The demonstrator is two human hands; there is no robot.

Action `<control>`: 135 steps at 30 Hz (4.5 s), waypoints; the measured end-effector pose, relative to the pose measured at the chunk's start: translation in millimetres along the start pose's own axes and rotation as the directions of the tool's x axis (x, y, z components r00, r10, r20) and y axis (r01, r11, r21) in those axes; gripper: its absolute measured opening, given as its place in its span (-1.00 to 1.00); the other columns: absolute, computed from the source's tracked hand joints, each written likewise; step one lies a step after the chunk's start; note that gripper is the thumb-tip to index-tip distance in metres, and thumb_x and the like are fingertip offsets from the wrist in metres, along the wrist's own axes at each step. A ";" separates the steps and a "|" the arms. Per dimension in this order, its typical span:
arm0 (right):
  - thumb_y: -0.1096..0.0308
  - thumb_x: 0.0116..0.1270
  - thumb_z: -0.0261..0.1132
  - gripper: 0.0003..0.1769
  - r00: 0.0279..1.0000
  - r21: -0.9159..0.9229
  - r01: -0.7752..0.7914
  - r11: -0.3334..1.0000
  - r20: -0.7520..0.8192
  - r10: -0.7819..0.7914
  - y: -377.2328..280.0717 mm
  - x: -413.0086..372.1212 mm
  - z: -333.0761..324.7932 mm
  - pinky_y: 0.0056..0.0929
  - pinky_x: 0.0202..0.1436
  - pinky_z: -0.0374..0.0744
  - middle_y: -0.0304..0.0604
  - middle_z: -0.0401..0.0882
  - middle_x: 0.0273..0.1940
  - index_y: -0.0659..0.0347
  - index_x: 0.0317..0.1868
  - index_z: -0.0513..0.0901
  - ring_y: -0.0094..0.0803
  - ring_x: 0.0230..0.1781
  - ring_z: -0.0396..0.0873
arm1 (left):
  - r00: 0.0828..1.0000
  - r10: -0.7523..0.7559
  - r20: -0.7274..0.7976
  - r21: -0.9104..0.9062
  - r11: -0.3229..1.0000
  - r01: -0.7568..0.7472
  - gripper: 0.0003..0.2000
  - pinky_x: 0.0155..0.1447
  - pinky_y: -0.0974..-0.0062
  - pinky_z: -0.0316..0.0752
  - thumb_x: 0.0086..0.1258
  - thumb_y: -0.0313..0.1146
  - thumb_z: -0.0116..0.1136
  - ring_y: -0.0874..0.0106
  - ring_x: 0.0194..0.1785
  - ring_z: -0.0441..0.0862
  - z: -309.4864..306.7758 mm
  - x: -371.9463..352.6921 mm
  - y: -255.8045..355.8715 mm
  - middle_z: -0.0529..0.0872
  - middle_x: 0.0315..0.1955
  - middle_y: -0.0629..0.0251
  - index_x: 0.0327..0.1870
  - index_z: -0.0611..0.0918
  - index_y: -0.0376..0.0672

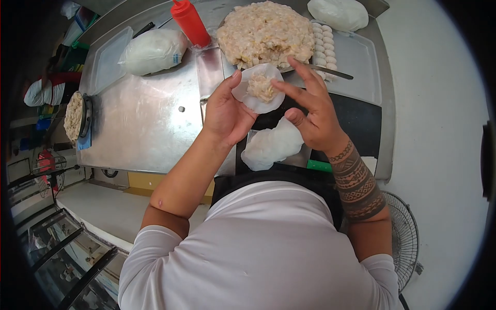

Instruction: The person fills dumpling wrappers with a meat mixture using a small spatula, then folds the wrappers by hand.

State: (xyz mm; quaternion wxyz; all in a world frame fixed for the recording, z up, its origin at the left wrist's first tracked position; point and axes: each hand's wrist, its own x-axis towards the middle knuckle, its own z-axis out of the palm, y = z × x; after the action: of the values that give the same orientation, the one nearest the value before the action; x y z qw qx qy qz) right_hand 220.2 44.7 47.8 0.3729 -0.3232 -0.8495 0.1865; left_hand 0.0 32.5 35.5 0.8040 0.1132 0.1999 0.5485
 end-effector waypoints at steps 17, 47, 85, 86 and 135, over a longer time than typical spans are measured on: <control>0.33 0.23 0.53 -0.82 0.980 -0.257 0.007 0.966 -0.191 -0.058 -37.8 -14.8 5.8 -0.12 0.39 0.45 -0.06 0.68 0.26 0.06 -0.14 0.85 -0.06 0.34 0.52 | 0.991 -0.125 0.053 -0.057 0.990 0.128 -0.50 0.52 0.02 0.45 0.68 -0.14 -0.02 0.10 0.42 0.58 14.8 -21.5 -8.1 0.60 0.34 -0.04 0.43 0.42 -0.35; 0.41 0.37 0.51 -0.85 0.908 0.464 -0.091 0.881 -0.324 0.264 -82.2 -16.7 -31.0 -0.43 -0.03 0.60 -0.18 0.69 -0.18 0.27 -0.19 0.72 -0.38 -0.18 0.64 | 0.964 0.054 0.260 0.704 0.673 -0.228 -0.42 0.28 0.38 0.63 0.12 -0.49 0.66 0.39 0.19 0.70 63.3 -66.5 -3.8 0.73 0.09 0.21 0.20 0.64 -0.24; 0.45 0.48 0.39 -0.87 0.959 0.361 -0.124 0.924 -0.198 0.205 -89.7 -29.7 -62.8 -0.48 -0.07 0.54 -0.15 0.62 -0.20 0.33 -0.17 0.63 -0.41 -0.21 0.56 | 0.912 0.281 0.299 0.377 0.843 -0.384 -0.57 0.27 0.35 0.59 0.16 -0.44 0.66 0.34 0.17 0.68 68.7 -56.9 -55.9 0.71 0.10 0.12 0.04 0.72 -0.25; 0.45 0.48 0.39 -0.87 0.960 0.325 -0.103 0.940 -0.213 0.179 -89.5 -29.5 -63.4 -0.48 -0.07 0.54 -0.15 0.62 -0.20 0.34 -0.17 0.63 -0.42 -0.22 0.56 | 0.912 0.253 0.323 0.399 0.837 -0.374 -0.58 0.26 0.36 0.60 0.16 -0.46 0.65 0.34 0.17 0.68 66.2 -55.5 -54.3 0.71 0.09 0.12 0.03 0.73 -0.25; 0.49 0.46 0.37 -0.93 0.937 0.262 -0.159 0.952 -0.263 0.229 -91.7 -15.3 -50.8 -0.44 -0.17 0.58 -0.13 0.66 -0.24 0.33 -0.15 0.68 -0.31 -0.27 0.61 | 0.769 0.389 0.508 0.537 0.554 -0.636 -0.67 0.28 0.34 0.60 0.37 -0.58 0.46 0.32 0.22 0.66 53.2 -46.2 -48.4 0.70 0.12 0.07 0.09 0.59 -0.27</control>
State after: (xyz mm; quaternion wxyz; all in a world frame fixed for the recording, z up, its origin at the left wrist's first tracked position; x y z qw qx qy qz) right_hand 228.7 -28.1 124.3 0.5089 -0.3827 -0.7211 0.2732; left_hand 49.5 -26.4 72.8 0.5252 0.5448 0.2065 0.6203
